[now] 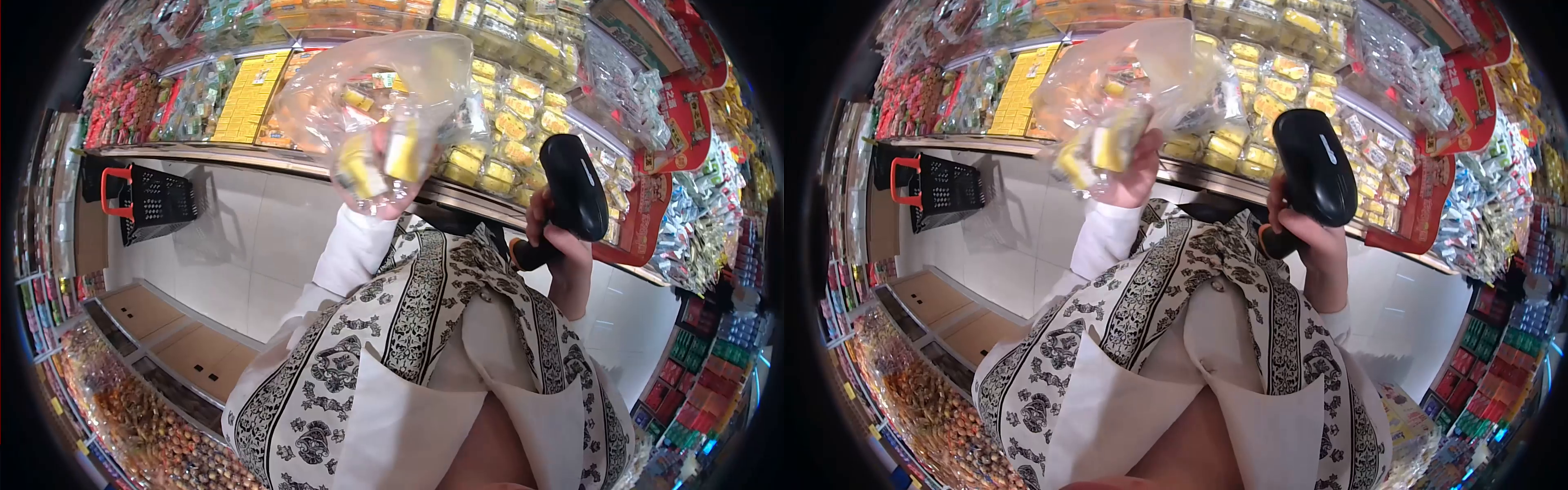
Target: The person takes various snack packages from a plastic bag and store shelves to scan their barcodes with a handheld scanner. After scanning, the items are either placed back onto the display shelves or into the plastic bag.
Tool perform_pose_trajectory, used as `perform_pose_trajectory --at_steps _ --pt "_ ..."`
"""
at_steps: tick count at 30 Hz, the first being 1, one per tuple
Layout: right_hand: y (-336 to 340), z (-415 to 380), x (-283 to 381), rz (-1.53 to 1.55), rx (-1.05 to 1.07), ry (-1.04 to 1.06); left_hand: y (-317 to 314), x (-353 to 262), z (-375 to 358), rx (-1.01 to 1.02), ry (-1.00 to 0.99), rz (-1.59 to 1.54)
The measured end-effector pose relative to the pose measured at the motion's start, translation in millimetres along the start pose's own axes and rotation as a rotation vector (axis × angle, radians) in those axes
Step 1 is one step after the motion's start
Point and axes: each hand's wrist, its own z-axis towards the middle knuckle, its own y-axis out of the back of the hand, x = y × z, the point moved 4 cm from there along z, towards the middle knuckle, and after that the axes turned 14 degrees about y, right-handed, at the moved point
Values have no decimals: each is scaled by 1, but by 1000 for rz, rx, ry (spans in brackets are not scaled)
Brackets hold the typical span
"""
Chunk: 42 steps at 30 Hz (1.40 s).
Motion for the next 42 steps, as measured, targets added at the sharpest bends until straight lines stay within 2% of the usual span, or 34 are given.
perform_pose_trajectory --at_steps 2,3,4,6,7,8,10,11,12,14,15,16,18,19,20,22,23,25,26,30,32,34,36,37,39,40,42 --pt "-7 6 -2 43 1 32 -1 23 15 118 80 230" --pt "-12 8 -4 -50 -69 -6 -5 31 16 33 148 229" --pt "-15 8 -7 -139 -143 -44 -8 34 18 42 180 216" --pt "-7 4 -15 -263 -210 -55 -6 42 22 -81 252 533" --pt "-9 4 -16 -266 -264 -35 -2 46 24 -113 258 587" --pt "-10 4 -15 -271 -314 -15 2 49 25 -101 288 580" --pt "-11 4 -14 -235 -342 24 8 42 30 -8 237 874" --pt "-11 4 -12 -195 -338 49 15 41 32 90 321 818" --pt "-11 3 -13 -202 -350 54 7 45 33 99 330 811" --pt "-9 1 -15 -266 -347 76 -9 52 31 -6 452 581" --pt "-10 0 -12 -363 -293 65 -6 52 27 -95 468 515" --pt "-8 1 -15 -361 -291 65 -7 55 29 -96 466 517" --pt "-9 3 -16 -761 -99 278 -6 60 34 -159 353 522" --pt "-9 1 -17 -810 -116 254 -5 60 33 -152 366 477" --pt "-7 1 -18 -809 -112 253 -3 58 33 -155 362 477" --pt "-1 1 -21 -663 -138 244 0 59 29 -166 506 441" --pt "0 0 -20 -601 -179 177 -1 58 28 -172 503 438" --pt "0 -1 -20 -528 -217 163 -4 55 27 -247 504 704" --pt "2 -2 -21 -457 -257 155 -1 54 26 -254 499 702" --pt "1 -4 -18 -456 -201 95 -1 55 29 -194 372 543" --pt "-17 -4 -11 -658 -82 159 0 62 27 -248 374 529" --pt "-22 -6 -19 -857 -91 221 11 70 25 -309 376 448" --pt "-12 -5 -20 -837 -118 204 5 63 30 -142 417 372" --pt "-7 -2 -21 -843 -89 217 -1 64 31 -143 422 375" --pt "-7 -2 -16 -860 -76 301 -13 66 34 -115 359 698" --pt "-6 -3 -17 -858 -82 304 -12 67 35 -113 364 701" --pt "-2 -5 -25 -773 -79 234 -5 67 34 -212 327 921"
